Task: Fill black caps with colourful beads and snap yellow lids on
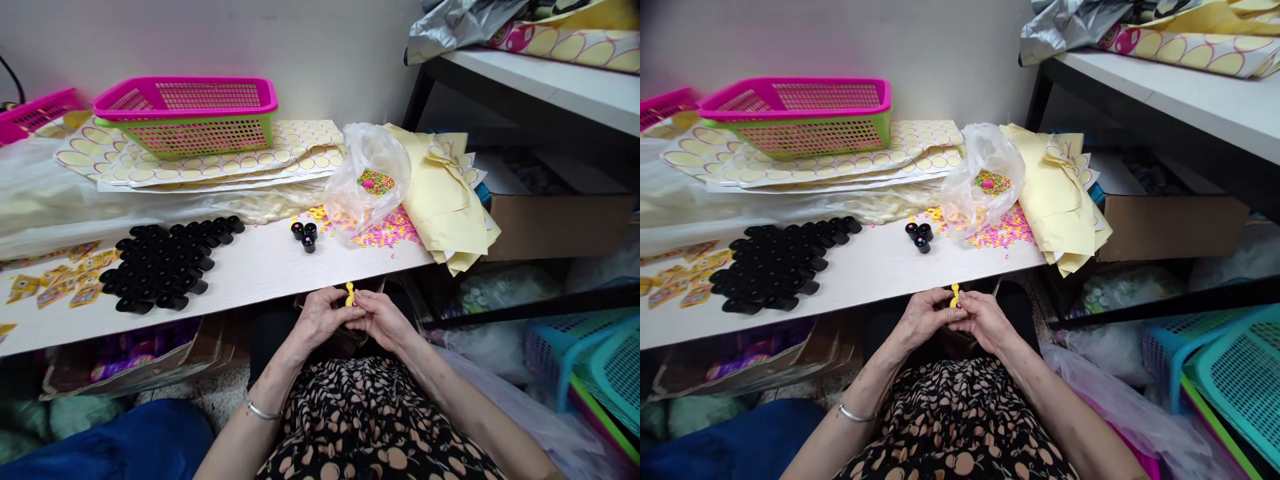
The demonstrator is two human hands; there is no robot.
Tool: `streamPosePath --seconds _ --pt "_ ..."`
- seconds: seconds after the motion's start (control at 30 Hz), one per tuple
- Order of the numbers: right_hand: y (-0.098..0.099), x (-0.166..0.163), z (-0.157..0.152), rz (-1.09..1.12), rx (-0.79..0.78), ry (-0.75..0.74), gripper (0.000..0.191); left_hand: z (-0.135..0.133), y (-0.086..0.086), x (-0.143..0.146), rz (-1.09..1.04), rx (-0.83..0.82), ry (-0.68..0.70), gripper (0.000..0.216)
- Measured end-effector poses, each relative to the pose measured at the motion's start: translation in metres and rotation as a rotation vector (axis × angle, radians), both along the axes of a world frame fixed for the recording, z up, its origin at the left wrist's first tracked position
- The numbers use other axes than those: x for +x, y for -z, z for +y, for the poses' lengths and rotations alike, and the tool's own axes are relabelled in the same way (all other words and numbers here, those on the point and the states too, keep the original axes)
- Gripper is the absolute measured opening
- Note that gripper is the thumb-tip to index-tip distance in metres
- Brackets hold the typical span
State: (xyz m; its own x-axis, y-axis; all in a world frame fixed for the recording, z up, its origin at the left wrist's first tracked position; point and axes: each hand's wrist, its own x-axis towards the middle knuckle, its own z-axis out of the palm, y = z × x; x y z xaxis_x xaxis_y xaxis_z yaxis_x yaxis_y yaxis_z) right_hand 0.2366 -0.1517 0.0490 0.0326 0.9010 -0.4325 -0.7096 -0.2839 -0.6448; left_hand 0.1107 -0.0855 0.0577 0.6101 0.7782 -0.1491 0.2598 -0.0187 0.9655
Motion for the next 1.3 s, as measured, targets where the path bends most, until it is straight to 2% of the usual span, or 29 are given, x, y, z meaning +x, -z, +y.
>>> streamPosePath --seconds 0.2,0.3,0.37,0.6,0.73,0.83,0.93,1.17,1.23,1.3 --pt "-0.008 0.007 -0.005 0.195 0.016 -0.014 0.024 -0.006 -0.011 -0.001 -0.149 0.146 0.054 0.039" --pt "-0.005 0.016 -0.003 0.242 -0.022 -0.111 0.036 -0.007 -0.012 -0.003 -0.216 0.182 0.144 0.036" --pt "-0.002 0.022 -0.001 0.247 0.002 -0.202 0.036 -0.006 -0.012 -0.006 -0.229 0.183 0.203 0.035" --pt "-0.002 0.031 -0.002 0.092 0.083 -0.459 0.039 -0.005 -0.012 -0.014 -0.208 0.261 0.336 0.038" --pt "-0.005 0.029 -0.001 0.000 0.091 -0.545 0.051 -0.007 -0.008 -0.014 -0.168 0.358 0.354 0.043" --pt "-0.009 0.029 -0.001 -0.107 0.092 -0.530 0.051 -0.008 -0.004 -0.013 -0.177 0.449 0.358 0.050" --pt "-0.012 0.027 -0.004 -0.202 0.110 -0.494 0.047 -0.009 -0.003 -0.013 -0.153 0.508 0.389 0.045" --pt "0.003 0.013 -0.020 -0.316 0.138 -0.218 0.033 -0.014 -0.004 -0.014 -0.077 0.525 0.383 0.036" --pt "0.006 0.012 -0.020 -0.304 0.142 -0.214 0.031 -0.014 -0.004 -0.014 -0.029 0.523 0.363 0.034" --pt "0.006 0.014 -0.018 -0.286 0.139 -0.271 0.033 -0.013 -0.003 -0.015 -0.013 0.511 0.341 0.031"
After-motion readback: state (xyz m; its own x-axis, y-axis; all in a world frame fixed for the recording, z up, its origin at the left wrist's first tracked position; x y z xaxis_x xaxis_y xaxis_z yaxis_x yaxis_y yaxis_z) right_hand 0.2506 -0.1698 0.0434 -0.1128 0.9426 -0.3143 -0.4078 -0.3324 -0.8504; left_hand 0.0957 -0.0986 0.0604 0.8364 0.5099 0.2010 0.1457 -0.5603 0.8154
